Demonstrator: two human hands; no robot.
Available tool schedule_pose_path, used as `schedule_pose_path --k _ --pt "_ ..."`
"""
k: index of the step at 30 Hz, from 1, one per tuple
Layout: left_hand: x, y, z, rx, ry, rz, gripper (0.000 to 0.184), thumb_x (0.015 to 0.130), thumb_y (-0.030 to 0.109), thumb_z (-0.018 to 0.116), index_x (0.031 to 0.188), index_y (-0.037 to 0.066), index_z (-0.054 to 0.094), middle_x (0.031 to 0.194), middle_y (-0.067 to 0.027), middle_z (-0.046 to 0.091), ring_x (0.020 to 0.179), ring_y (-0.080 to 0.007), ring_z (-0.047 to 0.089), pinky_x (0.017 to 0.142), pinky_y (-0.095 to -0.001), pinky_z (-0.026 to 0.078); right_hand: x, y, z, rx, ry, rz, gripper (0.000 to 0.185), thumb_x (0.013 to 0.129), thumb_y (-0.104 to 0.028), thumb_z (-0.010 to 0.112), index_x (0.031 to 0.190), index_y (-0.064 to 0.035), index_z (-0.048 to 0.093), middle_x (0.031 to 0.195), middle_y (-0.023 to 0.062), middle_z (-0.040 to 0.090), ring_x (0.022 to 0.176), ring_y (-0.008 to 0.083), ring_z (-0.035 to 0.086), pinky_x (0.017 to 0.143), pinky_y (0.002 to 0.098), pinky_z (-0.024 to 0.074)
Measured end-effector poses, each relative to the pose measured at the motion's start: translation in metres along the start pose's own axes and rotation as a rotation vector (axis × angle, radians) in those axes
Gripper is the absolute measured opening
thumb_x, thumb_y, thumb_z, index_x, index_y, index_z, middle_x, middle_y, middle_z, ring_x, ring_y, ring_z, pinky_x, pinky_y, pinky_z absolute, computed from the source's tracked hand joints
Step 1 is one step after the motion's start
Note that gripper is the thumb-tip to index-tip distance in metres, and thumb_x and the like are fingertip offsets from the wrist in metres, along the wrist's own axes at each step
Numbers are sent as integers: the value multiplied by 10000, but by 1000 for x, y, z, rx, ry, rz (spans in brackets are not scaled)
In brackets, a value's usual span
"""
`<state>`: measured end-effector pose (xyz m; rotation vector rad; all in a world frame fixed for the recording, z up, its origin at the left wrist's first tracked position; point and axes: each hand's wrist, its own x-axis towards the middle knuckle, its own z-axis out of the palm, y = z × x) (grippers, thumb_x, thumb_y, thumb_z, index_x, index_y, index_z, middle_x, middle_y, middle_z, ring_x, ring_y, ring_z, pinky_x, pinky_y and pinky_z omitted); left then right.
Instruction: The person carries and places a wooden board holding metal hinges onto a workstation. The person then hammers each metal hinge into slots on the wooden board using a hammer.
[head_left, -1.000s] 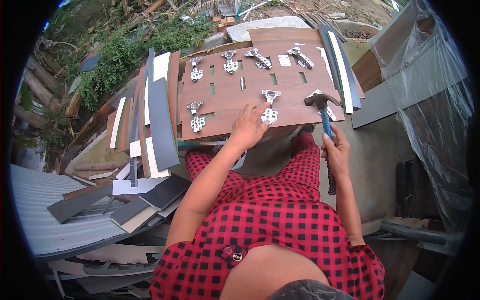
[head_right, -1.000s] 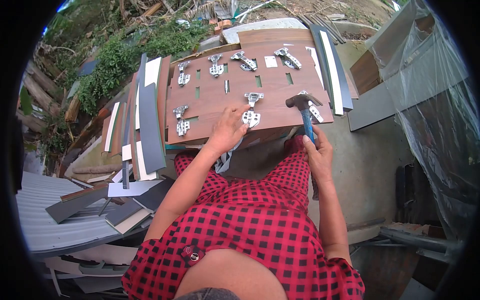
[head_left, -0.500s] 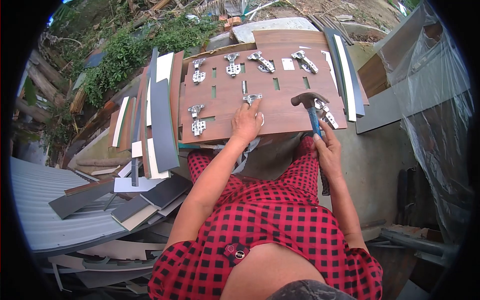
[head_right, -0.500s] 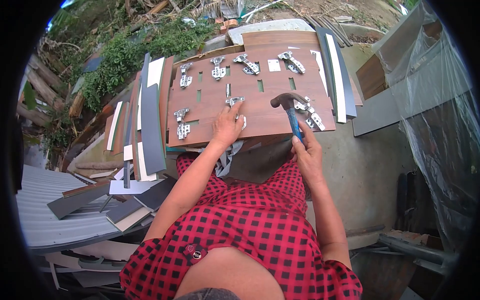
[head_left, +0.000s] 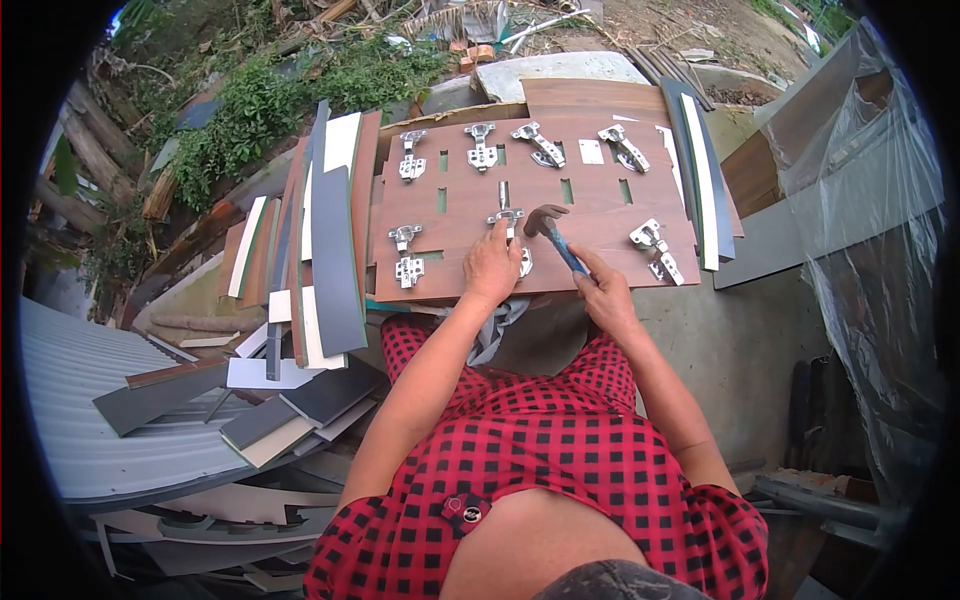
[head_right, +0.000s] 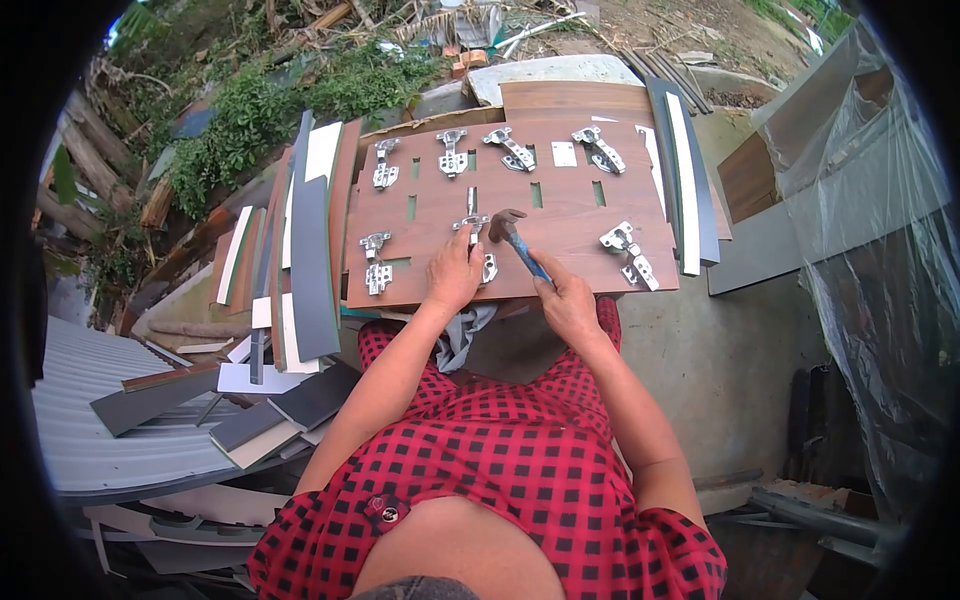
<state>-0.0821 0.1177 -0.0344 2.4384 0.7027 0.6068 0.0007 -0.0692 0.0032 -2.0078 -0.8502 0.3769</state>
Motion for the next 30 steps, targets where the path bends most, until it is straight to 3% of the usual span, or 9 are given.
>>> schedule_pose_path --k 7,9,11,12,13,15,18,26,30 --pt "15 7 -23 -135 -112 -63 453 841 291 591 1220 55 521 997 -179 607 946 -372 583 824 -469 454 -6 12 -5 104 61 16 430 900 -63 521 1324 -126 526 650 -25 465 542 49 419 487 219 382" --pt "30 14 -21 -106 93 57 471 819 306 617 1220 74 535 1042 -167 588 982 -353 568 837 -453 457 -6 9 -9 115 63 10 430 901 -65 522 1326 -127 523 649 -25 462 540 47 416 484 217 379" --pt "55 24 -17 -43 39 87 464 813 294 621 1219 83 544 1079 -159 567 1013 -338 549 855 -456 452 -9 -3 -14 2 -65 242 438 885 -139 532 1321 -165 510 821 155 635 696 268 625 681 354 476" --pt "70 25 -9 -21 65 187 445 816 293 622 1208 92 558 1013 -142 573 947 -322 559 838 -443 451 -9 -7 -16 -23 -92 265 434 888 -137 523 1321 -170 508 1003 175 652 874 315 653 774 362 487" --pt "85 27 -1 0 92 287 426 818 292 623 1196 102 573 947 -125 579 882 -305 569 821 -431 449 -9 -2 -13 -21 -82 266 434 888 -137 523 1321 -170 508 1003 175 652 874 315 653 774 362 487" --pt "112 31 14 32 34 279 457 809 286 630 1221 103 559 981 -121 595 932 -310 580 853 -430 442 -12 13 -5 11 63 -42 435 889 -130 523 1321 -173 507 1120 184 625 989 345 625 832 381 483" --pt "155 31 37 -127 -145 -52 517 807 331 627 1276 139 527 1176 -180 574 1112 -350 540 934 -447 430 -13 15 -5 37 75 -40 438 888 -125 527 1323 -170 503 1121 184 620 988 359 617 813 407 486" --pt "192 38 63 62 -237 -102 401 797 354 625 1133 135 604 1110 -156 635 1014 -347 592 877 -441 447 -13 22 -7 128 56 14 451 885 -100 534 1329 -168 491 1097 183 626 845 355 641 733 394 494" --pt "183 35 72 18 -103 -50 296 775 303 602 1002 114 613 1004 -156 632 961 -356 591 831 -463 450 -14 27 -3 179 110 -35 455 886 -99 535 1333 -170 486 1100 184 624 804 354 641 704 397 492"
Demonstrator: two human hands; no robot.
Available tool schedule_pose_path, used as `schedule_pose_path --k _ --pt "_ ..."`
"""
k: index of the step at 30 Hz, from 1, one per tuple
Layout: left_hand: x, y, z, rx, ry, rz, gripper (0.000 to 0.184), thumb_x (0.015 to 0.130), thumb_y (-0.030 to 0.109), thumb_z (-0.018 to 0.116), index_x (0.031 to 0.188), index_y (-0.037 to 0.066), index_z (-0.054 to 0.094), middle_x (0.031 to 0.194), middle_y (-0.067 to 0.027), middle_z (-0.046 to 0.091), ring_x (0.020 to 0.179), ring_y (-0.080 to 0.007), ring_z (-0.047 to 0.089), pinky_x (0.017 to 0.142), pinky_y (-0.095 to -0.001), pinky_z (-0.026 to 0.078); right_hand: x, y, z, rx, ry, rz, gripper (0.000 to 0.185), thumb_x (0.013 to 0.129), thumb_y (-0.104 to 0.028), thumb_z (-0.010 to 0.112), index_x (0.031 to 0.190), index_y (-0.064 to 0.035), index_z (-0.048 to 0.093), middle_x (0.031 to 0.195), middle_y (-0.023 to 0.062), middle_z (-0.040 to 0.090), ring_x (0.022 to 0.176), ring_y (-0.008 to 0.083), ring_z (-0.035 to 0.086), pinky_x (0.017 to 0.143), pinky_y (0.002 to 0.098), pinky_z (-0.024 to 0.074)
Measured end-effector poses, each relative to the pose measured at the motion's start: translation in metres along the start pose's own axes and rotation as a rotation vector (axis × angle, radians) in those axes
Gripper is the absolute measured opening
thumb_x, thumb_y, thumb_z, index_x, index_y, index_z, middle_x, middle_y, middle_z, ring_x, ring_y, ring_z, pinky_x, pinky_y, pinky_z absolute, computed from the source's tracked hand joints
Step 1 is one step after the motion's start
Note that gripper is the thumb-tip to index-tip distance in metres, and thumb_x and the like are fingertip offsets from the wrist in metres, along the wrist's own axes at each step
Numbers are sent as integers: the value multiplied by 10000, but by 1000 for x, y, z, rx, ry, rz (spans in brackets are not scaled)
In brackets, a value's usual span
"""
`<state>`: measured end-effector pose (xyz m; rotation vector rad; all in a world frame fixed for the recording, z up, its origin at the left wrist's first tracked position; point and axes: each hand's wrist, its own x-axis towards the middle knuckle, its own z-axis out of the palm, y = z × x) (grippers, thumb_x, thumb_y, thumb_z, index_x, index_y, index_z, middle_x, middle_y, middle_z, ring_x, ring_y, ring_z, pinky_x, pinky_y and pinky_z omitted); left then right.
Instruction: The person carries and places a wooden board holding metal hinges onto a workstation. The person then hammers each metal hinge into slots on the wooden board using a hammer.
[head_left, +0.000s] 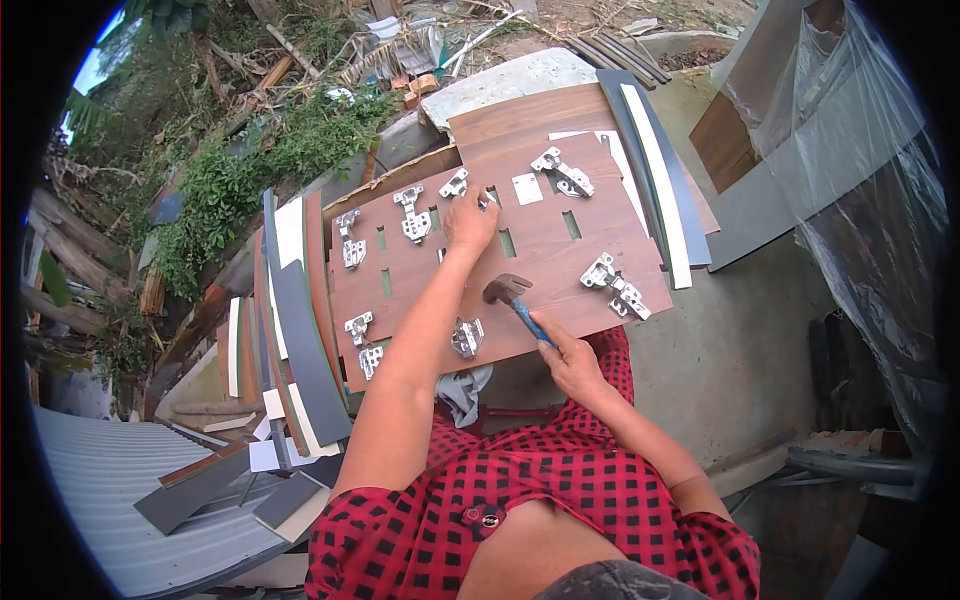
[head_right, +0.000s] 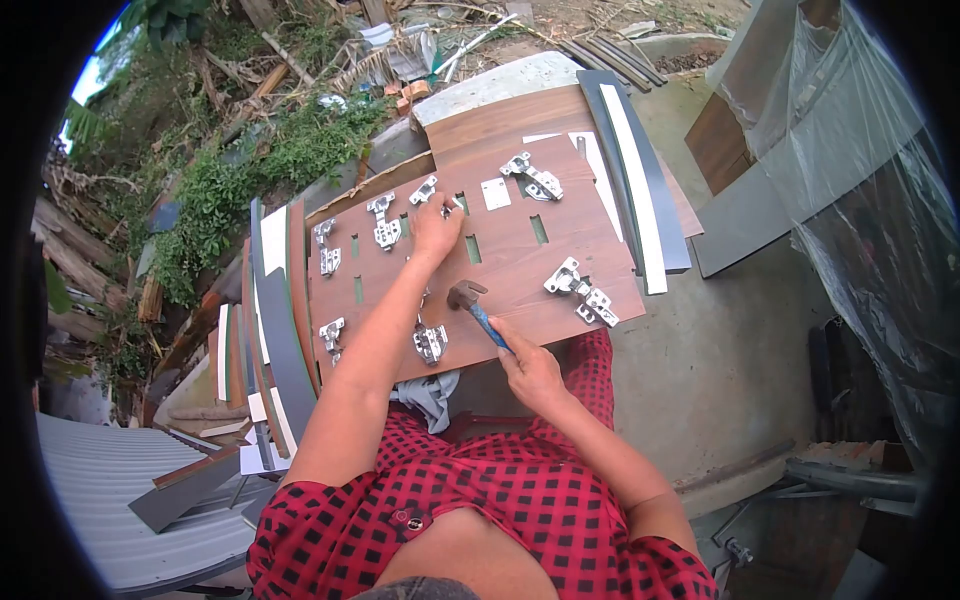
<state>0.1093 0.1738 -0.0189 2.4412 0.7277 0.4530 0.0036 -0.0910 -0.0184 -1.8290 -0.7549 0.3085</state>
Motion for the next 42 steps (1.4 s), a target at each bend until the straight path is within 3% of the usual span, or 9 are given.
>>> schedule_pose_path --k 6,8,9,12,17,25,30,33,42 --pt "-7 13 8 -22 3 192 250 780 274 599 973 116 595 953 -166 587 915 -369 596 808 -485 464 0 1 1 0 -2 -28 446 890 -87 537 1330 -146 490 1182 176 603 887 336 650 758 373 503" --pt "-2 14 12 11 -27 203 251 781 273 599 980 118 593 975 -168 583 925 -369 594 816 -484 464 0 -1 -1 21 -46 11 439 919 -41 515 1353 -58 456 1174 140 622 978 163 630 836 257 468" --pt "1 13 14 21 -49 209 285 787 282 602 1018 117 585 1001 -170 578 938 -368 591 829 -482 462 -1 -3 -2 17 -44 10 439 919 -41 515 1353 -58 456 1174 140 622 978 163 630 836 257 468" --pt "2 10 20 -32 0 223 375 801 302 609 1120 113 554 1058 -176 566 979 -366 578 856 -471 456 1 -8 -6 48 -61 70 442 900 -57 524 1338 -102 483 1111 154 645 823 256 669 722 335 516" --pt "-2 -1 19 -126 17 216 555 824 329 611 1305 108 448 1139 -189 550 1063 -360 545 902 -450 440 2 -19 -22 415 -61 362 463 927 -57 491 1384 -123 453 740 1 475 589 33 441 514 201 427" --pt "-6 8 17 -20 -50 170 587 852 313 579 1374 107 406 1144 -174 529 1115 -338 504 939 -445 412 90 -63 -68 306 115 185 474 910 -44 474 1377 -123 457 696 2 473 573 48 457 497 219 417" --pt "-1 12 13 -46 -132 118 597 860 288 572 1394 101 382 1217 -197 498 1142 -374 487 980 -456 396 186 -12 -62 -202 111 113 458 851 -114 501 1304 -167 530 853 166 651 765 286 641 710 380 494" --pt "-2 16 6 -47 -174 104 610 862 257 581 1407 94 361 1248 -190 481 1188 -356 464 1000 -456 393 219 1 -49 -267 138 110 441 827 -130 498 1262 -173 559 1018 205 646 956 382 612 832 444 465" --pt "0 17 8 -20 -181 102 610 868 256 576 1403 65 352 1283 -188 476 1200 -355 461 1010 -438 392 247 7 -42 -387 108 205 433 806 -122 481 1223 -171 585 1036 209 646 1001 392 598 864 471 459"
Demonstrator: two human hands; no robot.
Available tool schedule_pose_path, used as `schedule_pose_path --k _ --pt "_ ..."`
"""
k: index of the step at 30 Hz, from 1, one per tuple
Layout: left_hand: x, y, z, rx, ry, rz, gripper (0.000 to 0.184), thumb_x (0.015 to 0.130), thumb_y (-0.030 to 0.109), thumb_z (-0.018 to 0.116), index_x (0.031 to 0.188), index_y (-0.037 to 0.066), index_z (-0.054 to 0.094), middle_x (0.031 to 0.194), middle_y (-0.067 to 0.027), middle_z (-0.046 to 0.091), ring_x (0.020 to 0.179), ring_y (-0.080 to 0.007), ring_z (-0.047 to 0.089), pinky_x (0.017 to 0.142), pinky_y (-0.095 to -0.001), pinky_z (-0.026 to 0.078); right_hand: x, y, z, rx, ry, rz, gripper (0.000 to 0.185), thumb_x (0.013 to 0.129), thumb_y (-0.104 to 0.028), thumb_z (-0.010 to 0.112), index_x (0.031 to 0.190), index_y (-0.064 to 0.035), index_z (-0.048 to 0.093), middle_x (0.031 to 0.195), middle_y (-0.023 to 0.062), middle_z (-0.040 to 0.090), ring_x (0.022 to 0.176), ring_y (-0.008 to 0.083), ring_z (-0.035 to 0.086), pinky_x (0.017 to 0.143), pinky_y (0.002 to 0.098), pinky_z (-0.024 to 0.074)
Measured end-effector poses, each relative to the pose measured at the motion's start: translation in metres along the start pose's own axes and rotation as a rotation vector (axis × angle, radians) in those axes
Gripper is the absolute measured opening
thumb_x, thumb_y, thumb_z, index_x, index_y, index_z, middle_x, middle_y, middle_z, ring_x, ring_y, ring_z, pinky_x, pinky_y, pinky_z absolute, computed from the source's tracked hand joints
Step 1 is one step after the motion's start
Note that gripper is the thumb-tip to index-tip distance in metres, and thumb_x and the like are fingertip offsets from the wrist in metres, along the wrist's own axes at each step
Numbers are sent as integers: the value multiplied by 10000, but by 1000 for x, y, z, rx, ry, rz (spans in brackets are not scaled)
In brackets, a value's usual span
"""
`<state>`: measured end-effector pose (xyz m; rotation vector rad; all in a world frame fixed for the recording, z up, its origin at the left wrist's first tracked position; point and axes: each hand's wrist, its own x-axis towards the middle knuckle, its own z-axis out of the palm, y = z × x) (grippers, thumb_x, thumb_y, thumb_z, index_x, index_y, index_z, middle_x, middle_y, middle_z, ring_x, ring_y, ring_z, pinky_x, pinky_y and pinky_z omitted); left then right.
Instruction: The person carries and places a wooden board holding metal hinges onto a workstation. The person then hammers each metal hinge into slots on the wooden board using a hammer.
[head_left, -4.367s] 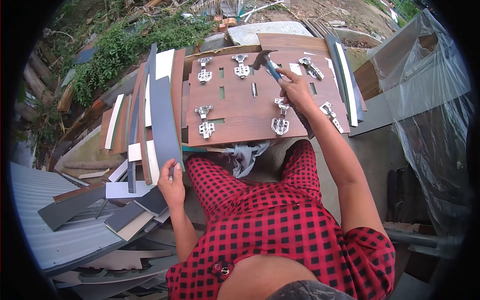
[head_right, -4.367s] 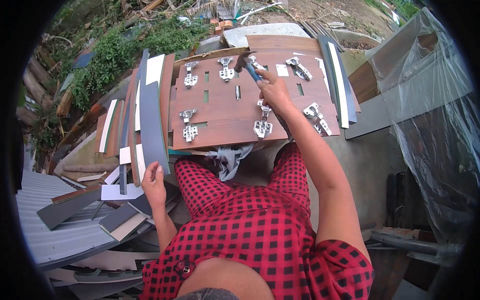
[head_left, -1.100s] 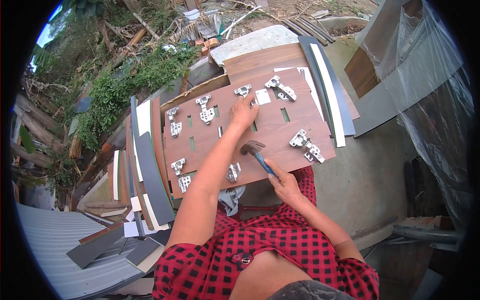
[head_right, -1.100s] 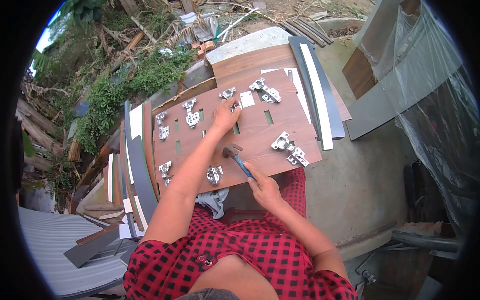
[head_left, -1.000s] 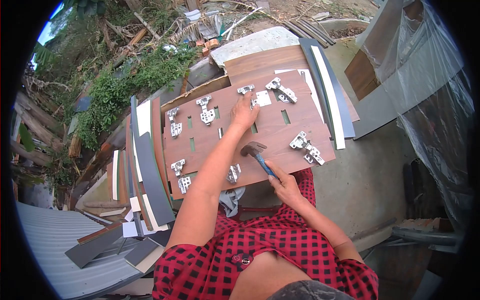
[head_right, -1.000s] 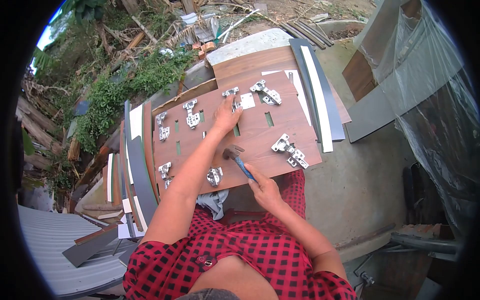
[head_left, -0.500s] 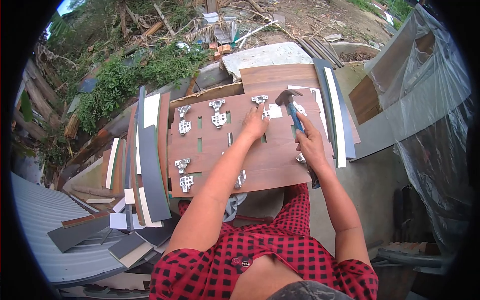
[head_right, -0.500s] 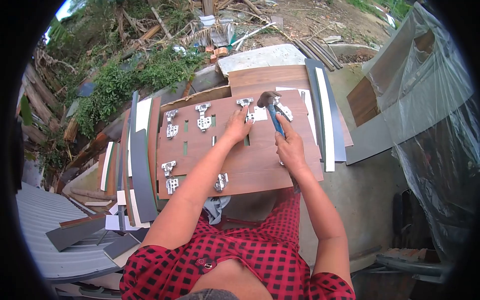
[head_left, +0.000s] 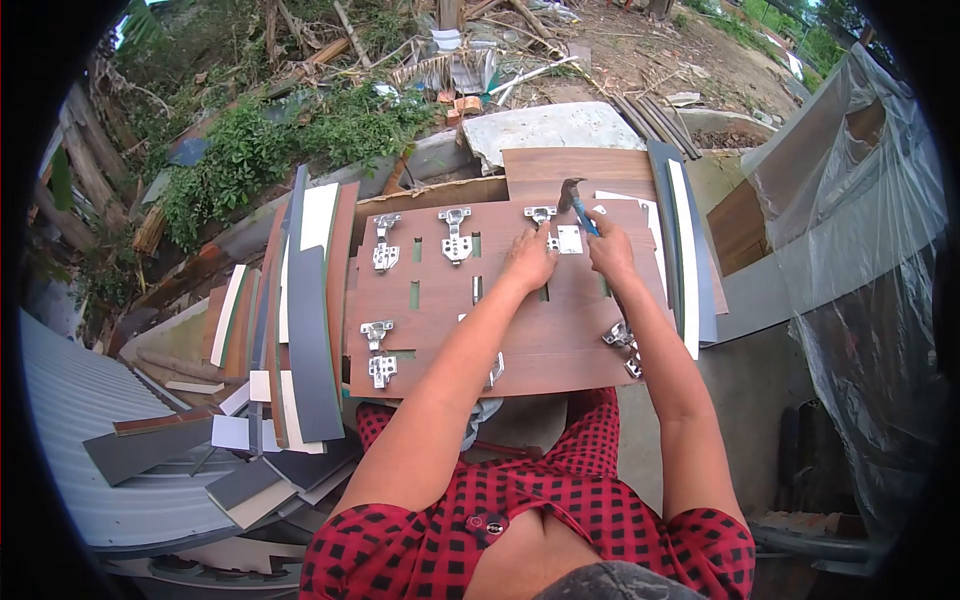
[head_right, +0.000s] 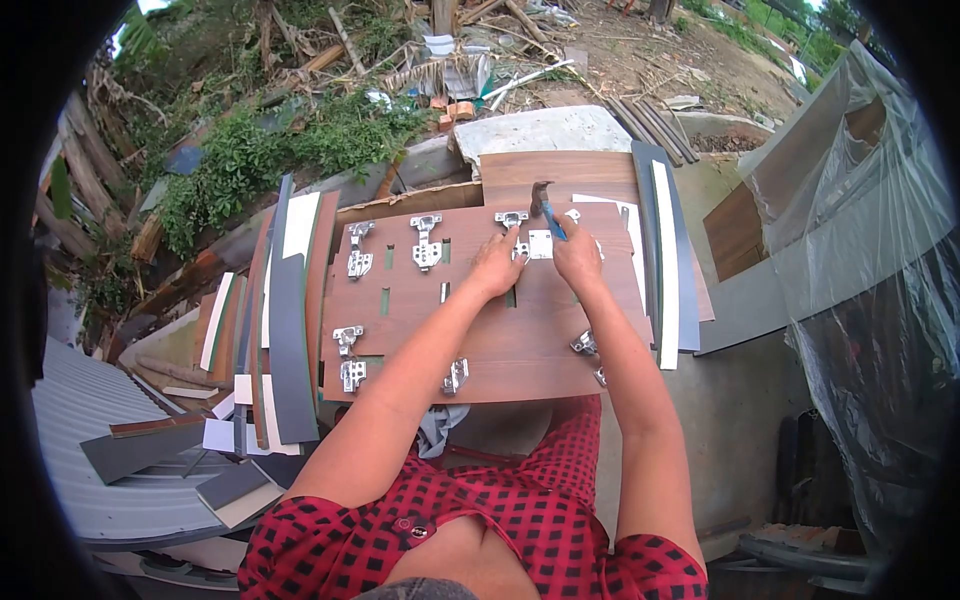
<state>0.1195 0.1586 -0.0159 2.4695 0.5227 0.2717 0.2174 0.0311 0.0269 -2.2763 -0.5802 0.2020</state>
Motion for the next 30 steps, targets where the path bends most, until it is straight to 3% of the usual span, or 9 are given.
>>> schedule_pose_path --k 7,9,13,16,17,19,24,26,30 --pt "-1 5 0 10 -26 -21 620 883 263 546 1417 46 316 1286 -213 498 1186 -369 475 1011 -449 385 6 8 11 -53 16 -23 424 800 -118 479 1202 -166 605 1016 209 650 973 390 609 845 484 462" --pt "-1 8 -2 20 -26 -29 620 884 260 543 1417 45 311 1280 -215 502 1185 -368 478 1008 -450 389 13 11 14 -140 73 -167 466 815 -56 502 1271 -127 564 663 105 601 485 189 577 477 349 475" --pt "-4 12 -4 12 -9 -48 571 860 203 545 1379 52 359 1227 -197 546 1167 -355 497 963 -462 423 3 -13 14 -63 133 -282 458 823 -57 503 1269 -136 569 652 86 587 489 161 568 452 319 471" --pt "-5 11 -5 2 -8 -33 518 856 197 554 1329 46 408 1192 -196 565 1133 -357 519 932 -468 438 -11 -46 8 249 -89 -196 436 846 -61 511 1268 -150 578 606 15 524 485 81 506 418 239 432" --pt "-4 12 -6 3 -6 -33 518 856 197 554 1329 46 408 1192 -196 565 1133 -357 519 932 -468 438 -12 -49 10 250 -89 -198 436 846 -61 511 1268 -150 578 606 15 524 485 81 506 418 239 432" --pt "-3 12 -8 10 -68 -47 460 850 186 563 1272 43 450 1143 -199 585 1101 -361 539 917 -466 445 -13 -56 11 155 -219 -139 445 787 -116 546 1228 -134 598 830 185 669 712 272 657 682 364 502" --pt "2 5 -1 -12 -106 -51 426 847 186 571 1235 41 469 1107 -192 597 1082 -362 550 908 -456 451 -8 -65 11 -53 -377 -1 447 787 -120 547 1229 -144 605 853 203 673 720 267 664 701 354 512" --pt "2 6 -1 4 -90 -46 438 846 187 576 1242 40 461 1104 -190 597 1084 -362 548 907 -453 451 1 -49 23 39 -246 -154 447 789 -114 542 1230 -145 605 855 200 671 717 269 656 698 365 510" --pt "-6 11 -4 -11 4 -36 489 849 163 551 1304 49 415 1119 -196 590 1091 -362 545 917 -460 448 10 -55 18 143 -131 -100 450 779 -114 547 1224 -146 604 935 197 672 869 301 657 773 395 500"
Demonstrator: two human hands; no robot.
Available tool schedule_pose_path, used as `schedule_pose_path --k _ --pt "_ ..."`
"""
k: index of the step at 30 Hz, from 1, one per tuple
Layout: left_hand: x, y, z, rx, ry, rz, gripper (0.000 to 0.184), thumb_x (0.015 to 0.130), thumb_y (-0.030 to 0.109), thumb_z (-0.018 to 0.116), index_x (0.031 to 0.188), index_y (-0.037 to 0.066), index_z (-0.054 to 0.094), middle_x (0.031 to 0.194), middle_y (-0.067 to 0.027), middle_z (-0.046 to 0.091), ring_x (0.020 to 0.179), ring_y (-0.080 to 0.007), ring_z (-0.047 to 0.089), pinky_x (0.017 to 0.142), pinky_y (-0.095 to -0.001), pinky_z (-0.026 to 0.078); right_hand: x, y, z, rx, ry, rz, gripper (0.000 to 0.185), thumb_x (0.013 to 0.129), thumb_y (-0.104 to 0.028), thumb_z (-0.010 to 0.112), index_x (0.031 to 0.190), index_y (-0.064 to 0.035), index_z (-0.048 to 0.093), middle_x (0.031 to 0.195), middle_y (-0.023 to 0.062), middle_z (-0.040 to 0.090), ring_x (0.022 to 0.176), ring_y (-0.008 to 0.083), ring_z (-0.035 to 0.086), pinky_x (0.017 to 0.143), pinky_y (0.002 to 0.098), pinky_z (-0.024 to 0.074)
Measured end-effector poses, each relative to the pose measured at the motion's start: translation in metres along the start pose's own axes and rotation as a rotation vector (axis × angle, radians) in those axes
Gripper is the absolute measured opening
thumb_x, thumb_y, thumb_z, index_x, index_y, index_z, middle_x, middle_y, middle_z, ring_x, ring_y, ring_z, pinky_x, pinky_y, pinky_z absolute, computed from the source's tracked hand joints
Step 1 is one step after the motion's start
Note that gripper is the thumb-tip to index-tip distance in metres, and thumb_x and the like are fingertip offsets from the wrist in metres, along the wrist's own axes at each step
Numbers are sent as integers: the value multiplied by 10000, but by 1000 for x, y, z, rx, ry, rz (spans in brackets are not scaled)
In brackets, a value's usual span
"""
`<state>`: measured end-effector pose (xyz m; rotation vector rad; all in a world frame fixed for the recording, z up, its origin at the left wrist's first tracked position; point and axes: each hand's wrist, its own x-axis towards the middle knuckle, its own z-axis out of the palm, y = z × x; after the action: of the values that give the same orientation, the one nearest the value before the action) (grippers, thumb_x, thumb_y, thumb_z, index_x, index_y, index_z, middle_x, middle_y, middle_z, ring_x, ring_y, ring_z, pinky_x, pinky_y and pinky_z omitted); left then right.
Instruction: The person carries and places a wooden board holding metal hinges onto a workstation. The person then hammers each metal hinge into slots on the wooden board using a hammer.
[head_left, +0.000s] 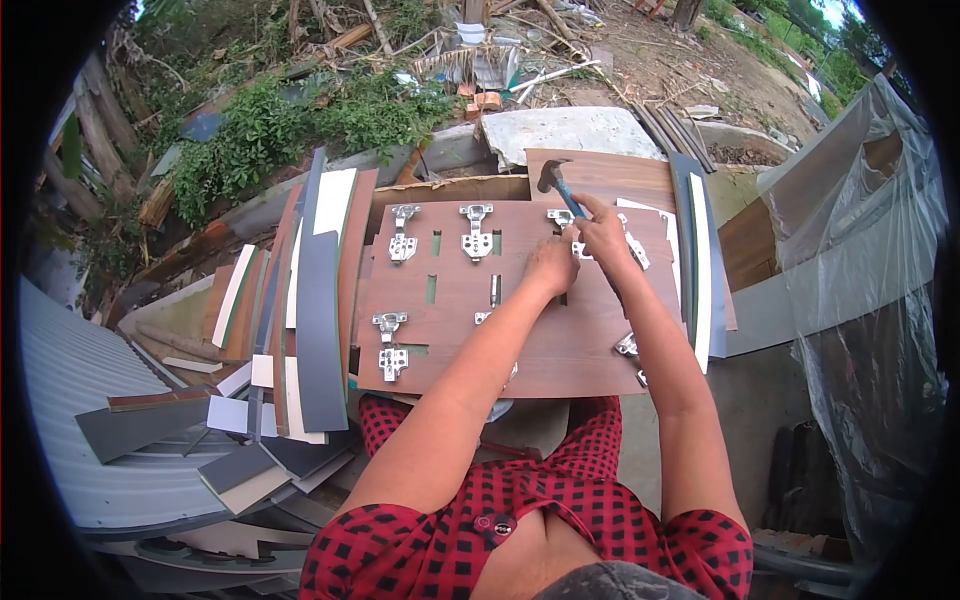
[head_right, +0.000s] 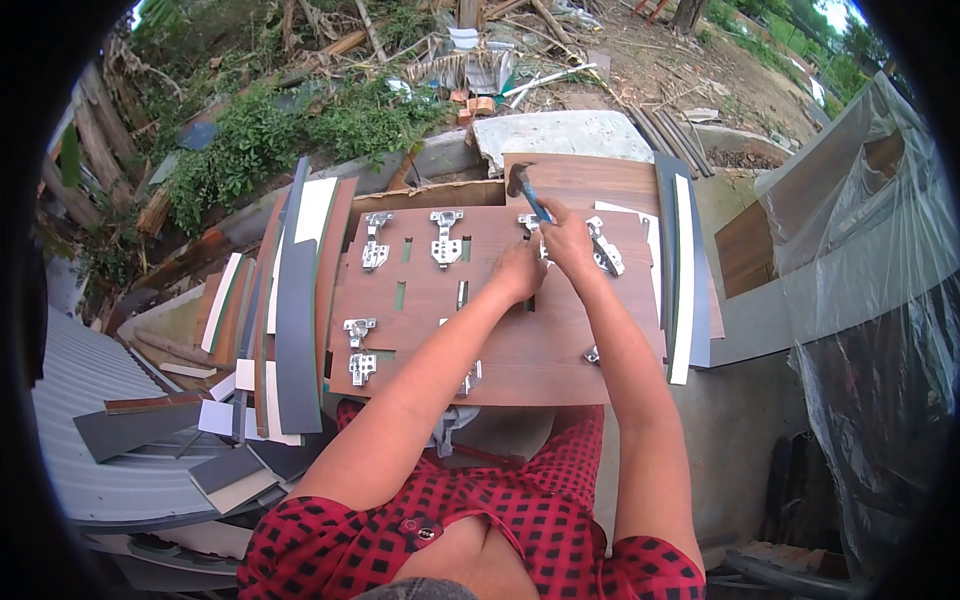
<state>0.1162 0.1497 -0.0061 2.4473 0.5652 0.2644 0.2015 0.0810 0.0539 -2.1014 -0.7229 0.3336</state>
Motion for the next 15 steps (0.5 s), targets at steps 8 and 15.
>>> schedule_pose_path --k 8,15 --pt "3 -3 3 32 30 15 537 858 174 508 1366 75 368 1187 -204 569 1120 -365 529 936 -469 441 7 9 -10 -68 -34 213 450 773 -103 528 1212 -154 610 950 201 668 857 311 655 762 407 504" --pt "2 -1 0 25 -5 10 575 855 199 529 1385 68 348 1201 -210 562 1128 -366 526 959 -454 433 1 32 -10 -76 90 81 437 794 -94 510 1214 -168 607 812 150 677 551 245 631 591 377 505"
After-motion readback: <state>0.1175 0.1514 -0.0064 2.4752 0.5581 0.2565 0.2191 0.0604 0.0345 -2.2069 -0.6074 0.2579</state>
